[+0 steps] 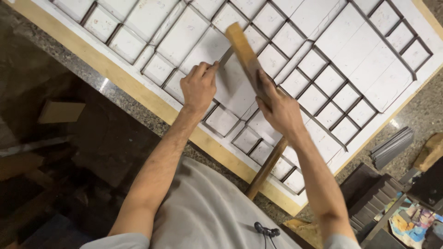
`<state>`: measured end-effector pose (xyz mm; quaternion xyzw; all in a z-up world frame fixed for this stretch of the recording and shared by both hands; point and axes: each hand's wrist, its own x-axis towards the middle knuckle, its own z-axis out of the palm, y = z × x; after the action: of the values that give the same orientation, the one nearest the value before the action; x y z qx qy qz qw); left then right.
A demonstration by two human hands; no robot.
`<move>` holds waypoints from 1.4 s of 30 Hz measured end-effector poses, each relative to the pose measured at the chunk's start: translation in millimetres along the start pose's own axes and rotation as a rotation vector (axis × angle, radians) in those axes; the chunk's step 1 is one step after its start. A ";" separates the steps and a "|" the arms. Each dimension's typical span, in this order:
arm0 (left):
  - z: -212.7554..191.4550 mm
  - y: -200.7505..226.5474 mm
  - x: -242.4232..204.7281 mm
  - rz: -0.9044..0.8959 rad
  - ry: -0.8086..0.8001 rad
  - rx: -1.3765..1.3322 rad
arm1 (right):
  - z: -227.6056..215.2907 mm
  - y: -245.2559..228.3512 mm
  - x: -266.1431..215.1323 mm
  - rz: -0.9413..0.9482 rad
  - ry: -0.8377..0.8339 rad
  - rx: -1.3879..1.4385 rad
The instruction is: The person uses a wooden mallet to hammer metal strips into a grid of white rectangular molds on a workbench. They repeatedly position each strip and strike it to seat it into the mold cavities.
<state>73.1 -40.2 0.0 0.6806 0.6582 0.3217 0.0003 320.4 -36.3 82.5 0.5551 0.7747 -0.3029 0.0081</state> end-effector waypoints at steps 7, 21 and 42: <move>1.1 3.8 -2.8 -0.022 0.014 0.018 | -31.6 -15.8 -57.0 -0.072 0.306 0.308; -1.1 -4.4 5.0 0.017 -0.040 0.057 | -37.6 18.9 -73.4 -0.416 -0.020 2.006; -16.5 -7.1 3.3 0.021 -0.109 0.060 | -23.1 7.5 -82.7 -0.634 -0.043 2.627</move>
<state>59.2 -43.3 11.5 0.7038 0.6594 0.2641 0.0122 366.1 -94.5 126.8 -0.0534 0.0083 -0.8114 -0.5820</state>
